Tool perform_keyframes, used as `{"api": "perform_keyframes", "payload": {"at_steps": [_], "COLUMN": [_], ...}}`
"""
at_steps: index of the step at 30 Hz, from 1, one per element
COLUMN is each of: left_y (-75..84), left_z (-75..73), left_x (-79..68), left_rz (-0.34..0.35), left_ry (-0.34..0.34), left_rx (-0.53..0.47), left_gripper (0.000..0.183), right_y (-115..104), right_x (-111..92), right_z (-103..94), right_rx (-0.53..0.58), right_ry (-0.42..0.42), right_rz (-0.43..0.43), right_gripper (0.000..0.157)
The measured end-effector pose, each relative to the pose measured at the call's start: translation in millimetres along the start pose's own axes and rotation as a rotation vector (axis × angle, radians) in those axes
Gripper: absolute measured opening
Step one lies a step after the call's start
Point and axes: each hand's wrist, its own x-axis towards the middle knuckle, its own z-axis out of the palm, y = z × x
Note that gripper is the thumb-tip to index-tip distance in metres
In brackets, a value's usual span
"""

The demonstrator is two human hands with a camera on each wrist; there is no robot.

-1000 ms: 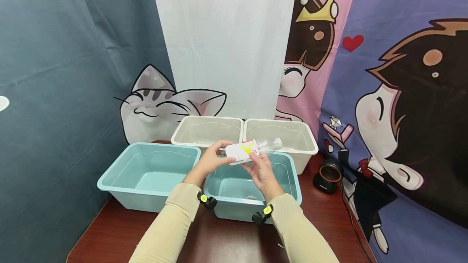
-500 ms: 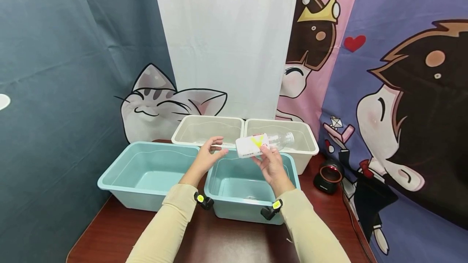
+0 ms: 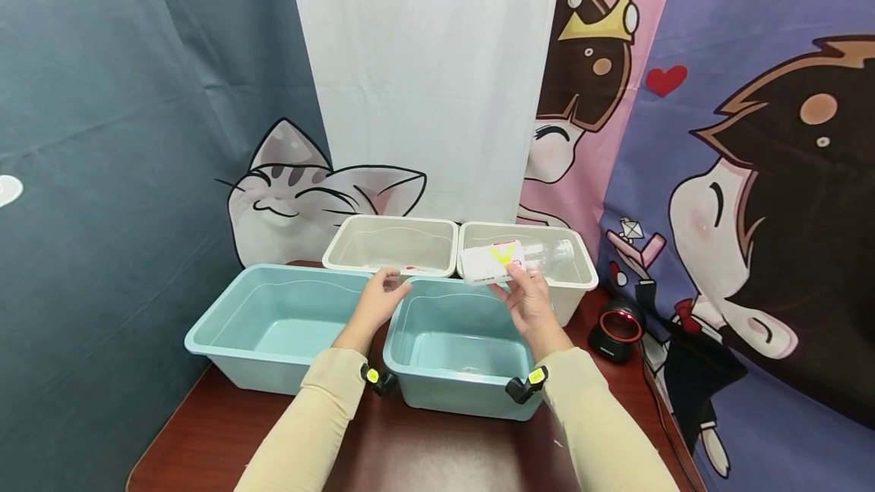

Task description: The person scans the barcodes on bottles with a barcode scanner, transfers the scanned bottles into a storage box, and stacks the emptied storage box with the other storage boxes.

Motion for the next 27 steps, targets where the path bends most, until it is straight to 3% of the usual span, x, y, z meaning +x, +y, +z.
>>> {"api": "perform_keyframes", "payload": {"at_steps": [7,20,27], "left_y": [-6.9,-18.4,-19.0], "left_z": [3.0,8.6,9.0], "left_x": [-5.1,-10.3,-13.6], "left_rz": [-0.022,-0.065,-0.089], "left_ry": [0.018,-0.011,-0.018], "left_rx": [0.168,0.256,0.27], "left_gripper": [0.05,0.054,0.046], "right_y": [-16,-41,-55], "right_x": [-1,-3,-7], "right_z": [-6.3,-21.9,-34.1], "right_rx": [-0.021,-0.008,0.009], "right_ry": [-0.002,-0.04,-0.007], "right_rz": [-0.015,-0.079,-0.084], "right_gripper": [0.031,0.032,0.036]}}
